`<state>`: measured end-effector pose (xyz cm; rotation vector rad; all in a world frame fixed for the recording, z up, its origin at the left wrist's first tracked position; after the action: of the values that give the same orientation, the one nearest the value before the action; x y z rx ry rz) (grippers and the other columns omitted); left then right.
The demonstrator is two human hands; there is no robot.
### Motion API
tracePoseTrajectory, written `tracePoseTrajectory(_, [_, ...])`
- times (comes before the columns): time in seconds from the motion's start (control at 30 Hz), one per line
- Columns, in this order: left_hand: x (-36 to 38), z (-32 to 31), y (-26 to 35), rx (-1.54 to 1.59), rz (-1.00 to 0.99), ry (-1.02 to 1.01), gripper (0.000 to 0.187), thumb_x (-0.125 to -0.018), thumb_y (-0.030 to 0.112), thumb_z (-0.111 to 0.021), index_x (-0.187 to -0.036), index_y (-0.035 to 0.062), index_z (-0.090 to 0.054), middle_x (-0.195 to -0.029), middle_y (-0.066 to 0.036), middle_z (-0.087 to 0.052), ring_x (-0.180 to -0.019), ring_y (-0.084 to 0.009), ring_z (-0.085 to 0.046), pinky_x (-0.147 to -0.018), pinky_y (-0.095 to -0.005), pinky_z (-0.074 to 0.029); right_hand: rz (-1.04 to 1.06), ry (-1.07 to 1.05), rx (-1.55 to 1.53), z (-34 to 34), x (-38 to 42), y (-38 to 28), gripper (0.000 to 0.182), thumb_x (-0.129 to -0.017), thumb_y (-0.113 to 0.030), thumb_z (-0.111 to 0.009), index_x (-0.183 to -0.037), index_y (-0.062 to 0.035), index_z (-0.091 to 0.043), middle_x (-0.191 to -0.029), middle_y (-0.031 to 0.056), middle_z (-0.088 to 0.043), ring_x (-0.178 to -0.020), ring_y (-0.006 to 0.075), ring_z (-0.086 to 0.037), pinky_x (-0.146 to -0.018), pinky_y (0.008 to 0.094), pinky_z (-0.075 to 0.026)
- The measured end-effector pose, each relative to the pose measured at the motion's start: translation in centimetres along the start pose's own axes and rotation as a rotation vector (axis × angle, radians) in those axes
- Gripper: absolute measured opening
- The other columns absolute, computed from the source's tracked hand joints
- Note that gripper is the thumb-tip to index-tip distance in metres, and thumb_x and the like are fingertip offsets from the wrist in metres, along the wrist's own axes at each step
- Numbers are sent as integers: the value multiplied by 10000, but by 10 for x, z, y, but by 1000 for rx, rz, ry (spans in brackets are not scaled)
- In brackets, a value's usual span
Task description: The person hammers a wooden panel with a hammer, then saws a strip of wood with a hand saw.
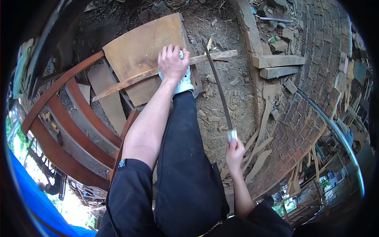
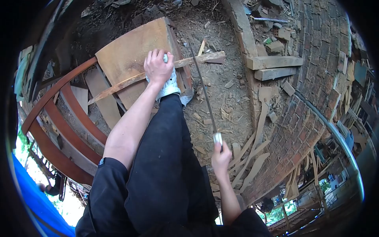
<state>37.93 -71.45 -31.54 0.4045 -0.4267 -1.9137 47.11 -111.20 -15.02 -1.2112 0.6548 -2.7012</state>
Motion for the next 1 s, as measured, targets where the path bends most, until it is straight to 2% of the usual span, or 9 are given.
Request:
tracePoseTrajectory(0.07, [0,0,1,-6,2,-2,188,-899,257,-683,-864,80,-738,-909,-98,-699,-923,-311,-662,-808,-469,-524,95,38,31,-35,-57,-62,363,-1087,-319,-590,-1051,25,-701,-668,121,-573,-621,175,-548,-599,387,-450])
tracePoseTrajectory(0.17, [-3,0,-1,8,12,-28,196,-904,263,-679,-866,80,-738,-912,-103,-698,-931,-316,-659,-814,-472,-524,223,-25,83,-104,-157,-102,581,-1084,-525,-560,-1015,39,-681,-740,263,-650,-674,411,-638,-671,507,-483])
tracePoseTrajectory(0.3, [-2,0,1,2,8,-73,200,-907,267,-676,-868,80,-736,-917,-109,-696,-926,-322,-657,-817,-476,-523,191,-6,63,-97,-144,-103,665,-1048,-602,-586,-969,53,-673,-749,267,-672,-730,424,-683,-711,507,-505])
tracePoseTrajectory(0.33, [-1,-1,2,11,-7,-73,198,-906,265,-678,-866,80,-734,-915,-110,-692,-925,-324,-658,-813,-478,-524,146,-40,49,-90,-131,-115,612,-1044,-557,-631,-960,48,-678,-715,216,-666,-678,332,-651,-685,474,-498])
tracePoseTrajectory(0.47, [18,-5,-1,8,-54,-79,193,-901,257,-683,-856,74,-725,-903,-115,-682,-919,-333,-657,-795,-484,-524,60,-37,58,-69,-74,-100,484,-1040,-453,-697,-948,22,-692,-666,120,-627,-635,185,-588,-626,398,-468])
tracePoseTrajectory(0.6, [20,-7,0,12,-9,-108,192,-890,251,-688,-829,71,-714,-901,-113,-677,-908,-332,-656,-779,-484,-520,52,-85,17,-54,-78,-115,496,-1062,-467,-659,-955,16,-687,-647,114,-598,-609,178,-551,-612,401,-453])
tracePoseTrajectory(0.73, [19,-8,1,6,-15,-95,221,-894,269,-676,-825,64,-720,-897,-112,-673,-933,-317,-648,-790,-476,-502,34,-69,-41,-72,-88,-78,528,-1081,-474,-619,-942,34,-660,-649,112,-556,-625,185,-466,-623,398,-435])
tracePoseTrajectory(0.9, [7,-4,4,-59,-4,-105,194,-905,262,-685,-885,85,-760,-997,-100,-686,-1045,-313,-623,-886,-475,-488,74,-38,-63,-89,-93,-78,558,-1071,-500,-613,-929,39,-655,-715,215,-649,-668,324,-654,-673,455,-489])
tracePoseTrajectory(1.0, [-14,-4,3,-53,30,-111,205,-919,281,-682,-919,101,-779,-1063,-105,-683,-1116,-315,-598,-941,-474,-469,116,-5,-19,-96,-116,-105,589,-1063,-529,-608,-936,43,-669,-728,233,-662,-697,395,-677,-687,482,-496])
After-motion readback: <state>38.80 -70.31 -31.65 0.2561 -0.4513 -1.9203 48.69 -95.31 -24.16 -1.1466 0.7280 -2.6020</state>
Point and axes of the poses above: each hand's wrist, its own x-axis away from the middle knuckle, its own z-axis out of the back of the hand, y = z × x, the point moved 6 cm from there along -x, towards the middle knuckle
